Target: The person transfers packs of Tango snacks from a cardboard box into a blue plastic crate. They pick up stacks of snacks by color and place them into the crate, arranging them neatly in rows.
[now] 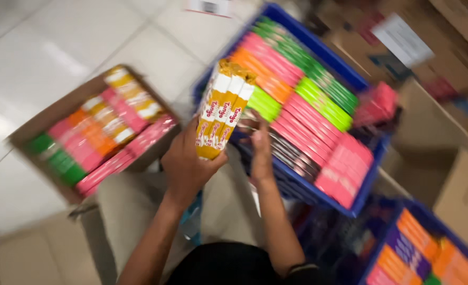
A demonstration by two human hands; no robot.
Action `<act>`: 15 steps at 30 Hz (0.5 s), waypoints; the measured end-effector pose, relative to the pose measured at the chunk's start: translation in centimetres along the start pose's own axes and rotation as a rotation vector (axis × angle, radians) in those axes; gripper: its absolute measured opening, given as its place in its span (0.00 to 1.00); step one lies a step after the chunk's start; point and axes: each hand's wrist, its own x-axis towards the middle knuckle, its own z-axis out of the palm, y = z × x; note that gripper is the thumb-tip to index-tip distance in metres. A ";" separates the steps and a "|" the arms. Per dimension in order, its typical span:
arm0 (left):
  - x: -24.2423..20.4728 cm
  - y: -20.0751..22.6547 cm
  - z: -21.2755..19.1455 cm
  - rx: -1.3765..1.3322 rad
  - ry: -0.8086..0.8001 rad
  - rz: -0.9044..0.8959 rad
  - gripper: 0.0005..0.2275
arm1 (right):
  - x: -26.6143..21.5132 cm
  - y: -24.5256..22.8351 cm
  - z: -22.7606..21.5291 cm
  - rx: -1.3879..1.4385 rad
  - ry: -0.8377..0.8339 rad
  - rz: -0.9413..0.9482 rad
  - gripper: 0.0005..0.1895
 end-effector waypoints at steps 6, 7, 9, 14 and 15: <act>-1.7 9.8 3.3 0.336 -0.032 0.609 0.25 | 0.1 2.2 -7.4 0.555 0.228 0.148 0.39; -1.7 10.8 3.7 0.179 -0.110 0.679 0.26 | 0.9 2.9 -8.9 0.622 0.334 0.159 0.33; -1.7 11.7 5.0 0.013 -0.202 0.763 0.28 | 2.0 3.7 -12.9 0.698 0.460 0.160 0.28; 0.2 9.0 12.4 -0.129 -0.387 0.735 0.25 | 4.1 -1.9 -24.0 0.601 0.576 0.049 0.22; 0.4 8.7 13.9 -0.133 -0.399 0.742 0.25 | 5.0 -1.9 -26.5 0.603 0.590 0.049 0.22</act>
